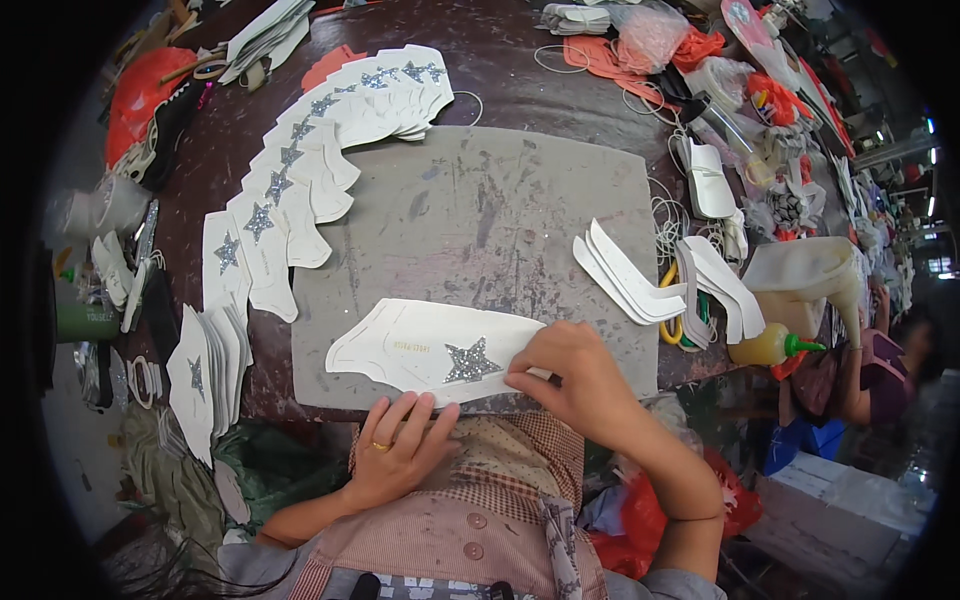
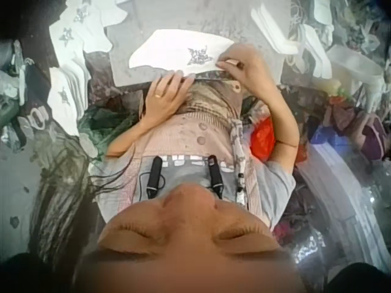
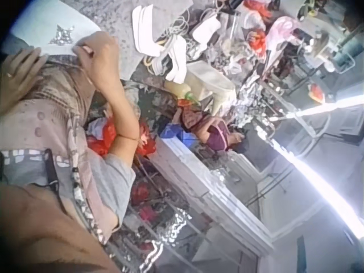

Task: The person places silver star-shaped sequin stickers onto white fabric pieces on a table. They pick up each fabric piece, apply the star, and place it in a growing stack. The person then gathers the completed pieces and stacks them neatly.

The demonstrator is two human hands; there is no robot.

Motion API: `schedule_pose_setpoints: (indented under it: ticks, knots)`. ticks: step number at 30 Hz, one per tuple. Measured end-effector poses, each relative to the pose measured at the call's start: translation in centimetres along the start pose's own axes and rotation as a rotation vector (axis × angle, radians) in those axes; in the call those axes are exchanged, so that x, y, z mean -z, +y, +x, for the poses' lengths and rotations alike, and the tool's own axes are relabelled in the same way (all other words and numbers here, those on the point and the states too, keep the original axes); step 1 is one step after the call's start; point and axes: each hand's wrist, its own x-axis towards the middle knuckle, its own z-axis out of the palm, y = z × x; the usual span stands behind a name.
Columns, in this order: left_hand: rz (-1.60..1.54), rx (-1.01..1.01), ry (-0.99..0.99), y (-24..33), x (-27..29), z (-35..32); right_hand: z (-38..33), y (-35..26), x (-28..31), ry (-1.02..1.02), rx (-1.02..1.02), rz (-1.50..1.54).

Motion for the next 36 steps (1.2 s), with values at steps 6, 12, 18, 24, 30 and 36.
schedule_pose_setpoints:
  ticks: [6,12,18,24,30,36]
  knots:
    - [0.089,0.048,0.010,0.5,-0.4,0.3,0.4,0.1,-0.1,-0.008,-0.009,-0.019]
    - [-0.036,0.051,-0.028,0.3,0.5,2.2,0.2,0.2,-0.6,0.019,0.035,-0.116]
    - [-0.374,-0.059,-0.077,3.0,-0.9,4.6,0.1,-2.1,-0.4,0.015,0.064,-0.515]
    - [-0.149,-0.106,-0.066,3.2,-1.6,4.3,-0.4,1.5,1.9,0.143,-0.217,0.170]
    - [-0.055,-0.040,-0.003,4.1,-2.3,4.9,-0.2,2.6,1.1,0.199,-0.343,0.371]
    - [0.061,-0.017,-0.001,4.6,-2.7,5.5,0.7,1.6,1.2,0.178,-0.293,0.214]
